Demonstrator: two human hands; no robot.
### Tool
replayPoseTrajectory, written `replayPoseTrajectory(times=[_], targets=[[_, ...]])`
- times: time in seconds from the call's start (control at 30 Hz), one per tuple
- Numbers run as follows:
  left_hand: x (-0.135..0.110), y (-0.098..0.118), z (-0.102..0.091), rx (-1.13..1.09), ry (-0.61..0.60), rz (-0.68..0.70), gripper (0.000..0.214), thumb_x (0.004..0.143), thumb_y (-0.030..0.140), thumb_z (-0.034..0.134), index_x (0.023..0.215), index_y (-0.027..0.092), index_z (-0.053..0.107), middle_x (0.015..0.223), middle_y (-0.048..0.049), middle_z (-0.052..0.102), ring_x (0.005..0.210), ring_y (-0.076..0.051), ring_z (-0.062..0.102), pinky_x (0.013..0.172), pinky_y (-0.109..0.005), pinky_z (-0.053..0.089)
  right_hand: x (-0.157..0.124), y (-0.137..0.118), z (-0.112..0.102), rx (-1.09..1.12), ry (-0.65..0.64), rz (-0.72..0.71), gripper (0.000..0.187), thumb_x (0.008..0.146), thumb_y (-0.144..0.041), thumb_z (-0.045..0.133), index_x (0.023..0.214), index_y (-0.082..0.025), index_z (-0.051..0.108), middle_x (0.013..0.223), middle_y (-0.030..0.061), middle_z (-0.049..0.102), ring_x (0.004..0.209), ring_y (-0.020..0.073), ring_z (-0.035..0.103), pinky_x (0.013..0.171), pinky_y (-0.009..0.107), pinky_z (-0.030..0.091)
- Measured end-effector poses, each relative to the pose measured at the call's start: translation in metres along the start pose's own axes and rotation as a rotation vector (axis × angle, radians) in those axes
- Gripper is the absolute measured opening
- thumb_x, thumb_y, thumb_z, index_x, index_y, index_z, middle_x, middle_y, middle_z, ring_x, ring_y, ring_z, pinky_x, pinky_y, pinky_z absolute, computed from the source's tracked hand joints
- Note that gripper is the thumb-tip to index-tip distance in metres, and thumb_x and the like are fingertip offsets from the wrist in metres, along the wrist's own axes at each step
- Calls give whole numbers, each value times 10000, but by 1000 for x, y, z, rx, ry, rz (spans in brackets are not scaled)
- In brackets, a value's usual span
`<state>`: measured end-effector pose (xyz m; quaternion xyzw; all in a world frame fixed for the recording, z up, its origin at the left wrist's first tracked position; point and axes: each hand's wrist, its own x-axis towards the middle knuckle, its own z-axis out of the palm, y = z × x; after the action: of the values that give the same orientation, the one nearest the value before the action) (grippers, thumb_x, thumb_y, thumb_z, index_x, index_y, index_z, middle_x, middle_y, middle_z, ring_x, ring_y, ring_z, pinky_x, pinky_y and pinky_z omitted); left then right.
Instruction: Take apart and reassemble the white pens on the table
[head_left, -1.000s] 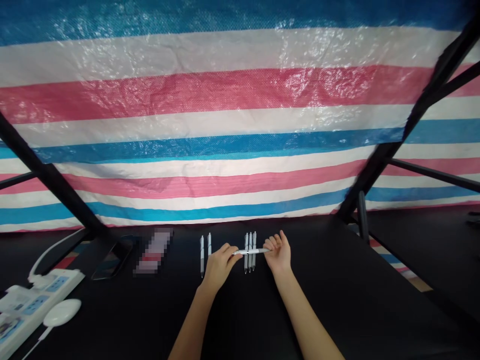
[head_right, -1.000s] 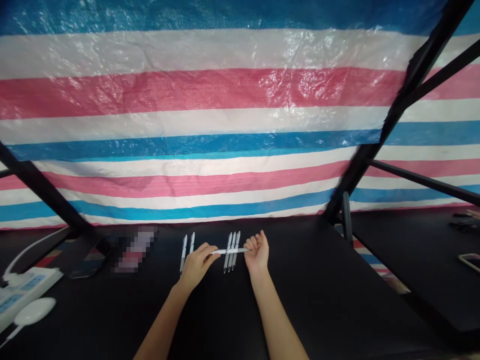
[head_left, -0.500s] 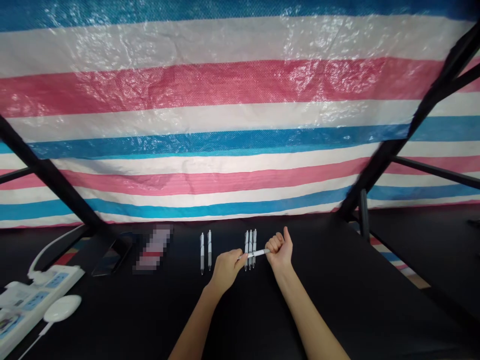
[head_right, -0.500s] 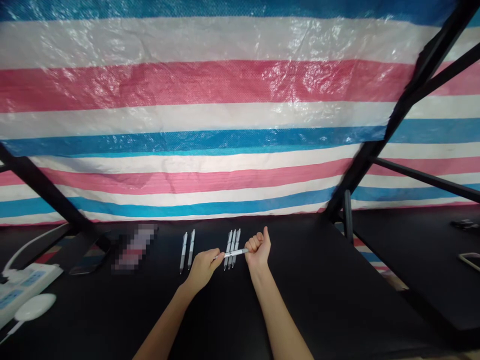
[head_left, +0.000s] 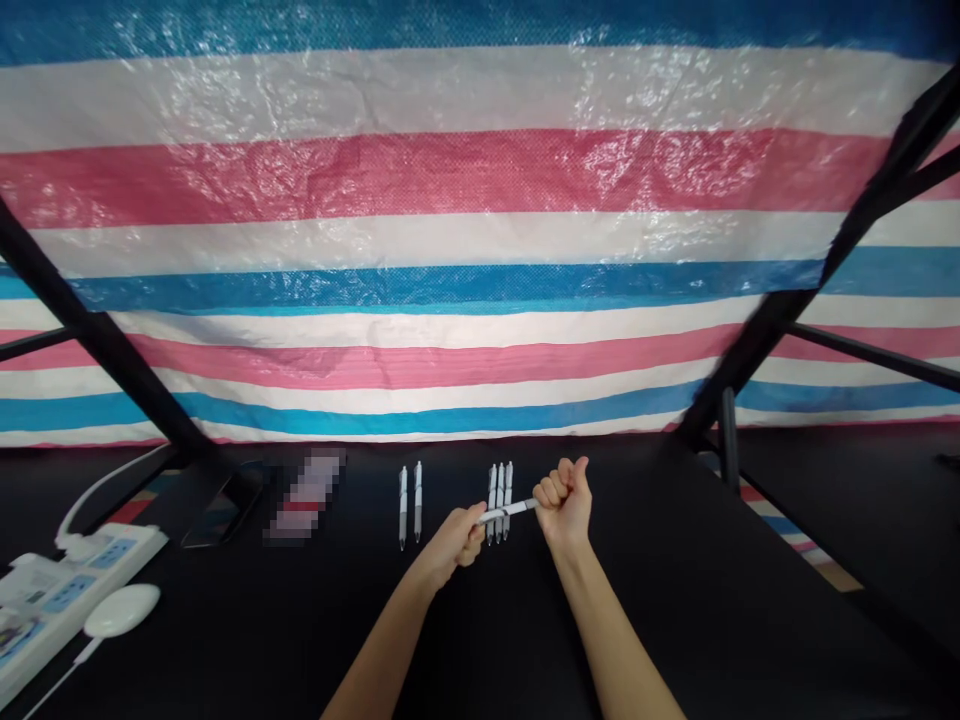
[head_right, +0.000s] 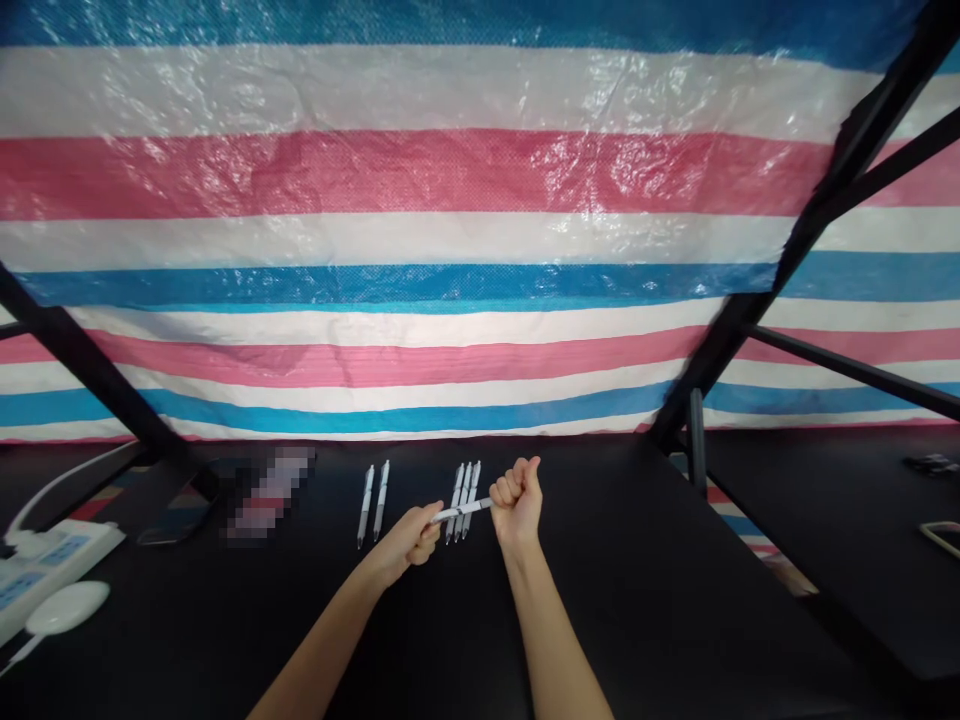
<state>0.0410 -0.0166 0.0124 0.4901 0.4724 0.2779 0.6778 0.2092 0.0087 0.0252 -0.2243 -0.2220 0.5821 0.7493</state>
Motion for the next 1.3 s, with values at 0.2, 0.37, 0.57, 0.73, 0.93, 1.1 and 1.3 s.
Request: replayPoseTrajectory(times=[0.2, 0.37, 0.57, 0.73, 0.93, 1.1, 1.3], targets=[[4, 1, -23, 232, 317, 367, 507, 792, 594, 401, 511, 173, 420, 435, 71, 260, 399, -58, 239, 427, -221, 157, 7, 10, -6, -538, -83, -39, 395, 654, -578, 663, 760, -198, 630, 630, -15, 539, 576, 114, 514, 507, 229, 416], [-1, 2, -47, 483, 489, 497, 363, 814, 483, 438, 682, 178, 584, 512, 45, 420, 460, -90, 376, 466, -221, 264, 10, 20, -12, -904, -178, 128, 603, 718, -722, 449, 712, -152, 648, 447, -16, 488, 426, 115, 451, 440, 241, 339], [-3, -1, -50, 622, 565, 593, 254, 822, 397, 480, 924, 222, 633, 716, 3, 611, 573, -125, 524, 555, -237, 394, 9, 14, -16, -952, -310, 183, 517, 740, -649, 514, 798, -150, 633, 418, -47, 469, 384, 90, 414, 415, 215, 308], [-1, -3, -52, 661, 570, 619, 247, 832, 399, 469, 889, 220, 630, 836, -23, 640, 643, -138, 550, 597, -249, 419, 8, 14, -16, -934, -471, 230, 443, 729, -586, 575, 746, -147, 634, 541, -6, 571, 456, 92, 469, 465, 220, 368], [-1, -1, -56, 655, 571, 646, 280, 844, 394, 431, 785, 201, 626, 794, -39, 610, 704, -160, 540, 616, -259, 398, 6, 15, -14, -869, -476, 111, 467, 667, -448, 706, 1049, -195, 615, 857, 38, 651, 702, 145, 590, 662, 272, 459], [0, -1, -52, 594, 531, 647, 210, 829, 341, 468, 829, 199, 623, 818, -31, 598, 690, -142, 524, 612, -245, 392, 4, 21, -13, -1023, -469, 123, 428, 832, -524, 471, 869, -147, 670, 559, 10, 585, 549, 145, 538, 606, 282, 439], [-1, -1, -52, 552, 567, 641, 222, 823, 348, 474, 828, 191, 632, 854, -53, 610, 719, -154, 538, 585, -240, 401, 0, 16, -11, -1080, -540, -135, 464, 677, -343, 706, 1109, -214, 597, 948, 35, 604, 857, 177, 567, 806, 304, 440]])
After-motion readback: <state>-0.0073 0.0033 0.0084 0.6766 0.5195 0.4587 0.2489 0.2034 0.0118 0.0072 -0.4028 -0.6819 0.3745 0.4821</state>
